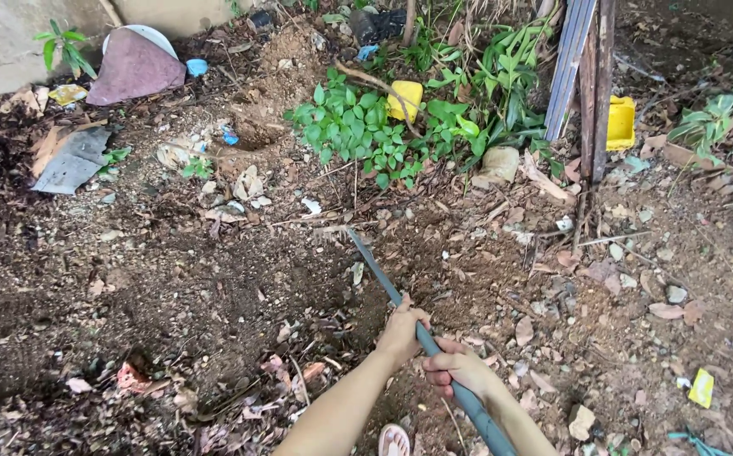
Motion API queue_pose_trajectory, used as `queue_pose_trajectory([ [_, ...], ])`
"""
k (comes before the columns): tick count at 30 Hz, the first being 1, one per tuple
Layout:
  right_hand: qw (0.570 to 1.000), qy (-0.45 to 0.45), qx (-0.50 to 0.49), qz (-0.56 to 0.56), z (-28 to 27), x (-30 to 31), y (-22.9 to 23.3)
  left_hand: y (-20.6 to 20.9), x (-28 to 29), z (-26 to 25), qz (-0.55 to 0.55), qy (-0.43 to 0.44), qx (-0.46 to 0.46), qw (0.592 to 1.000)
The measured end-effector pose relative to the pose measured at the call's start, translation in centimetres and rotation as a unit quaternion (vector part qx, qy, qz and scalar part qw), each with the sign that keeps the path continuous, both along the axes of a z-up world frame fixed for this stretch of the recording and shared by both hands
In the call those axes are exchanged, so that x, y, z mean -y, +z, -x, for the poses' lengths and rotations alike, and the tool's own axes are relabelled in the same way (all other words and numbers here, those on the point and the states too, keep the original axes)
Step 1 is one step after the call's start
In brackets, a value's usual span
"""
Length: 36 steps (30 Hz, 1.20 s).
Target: Raking soil and garden debris to level a patch of ground in a backyard.
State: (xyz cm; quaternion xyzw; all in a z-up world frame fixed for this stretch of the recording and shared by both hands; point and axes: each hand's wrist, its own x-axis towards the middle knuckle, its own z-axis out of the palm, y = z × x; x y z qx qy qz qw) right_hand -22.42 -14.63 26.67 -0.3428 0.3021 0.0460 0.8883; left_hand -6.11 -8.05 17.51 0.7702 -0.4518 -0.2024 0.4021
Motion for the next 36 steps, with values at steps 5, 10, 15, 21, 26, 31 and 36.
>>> queue_pose_trajectory([
  [5,1.000,0.004,0.004,-0.012,-1.2,3.6,0.8,-0.4,4.3,-0.8,-0.011,0.011,-0.010,1.000],
  [10,0.999,0.011,0.031,-0.005,-2.3,7.3,-1.4,0.0,7.3,-2.0,-0.014,0.011,-0.014,1.000],
  [15,1.000,0.001,0.000,-0.004,-4.3,11.0,-2.1,-1.3,10.6,-3.5,-0.018,0.030,-0.040,0.999],
  [21,0.999,-0.041,0.002,-0.007,-6.7,14.5,-3.6,-2.3,13.8,-4.9,0.032,0.034,-0.061,0.997],
  [26,1.000,0.004,0.006,0.005,-8.3,17.0,-4.6,-4.3,16.8,-5.5,0.156,0.112,-0.565,0.802],
  [31,0.999,0.001,-0.027,0.039,-9.9,16.9,-4.1,-3.7,17.7,-5.8,0.190,0.123,-0.636,0.737],
  [36,0.999,-0.017,-0.020,0.028,-11.2,17.1,-5.4,-7.3,18.7,-7.3,0.116,0.135,-0.477,0.861],
])
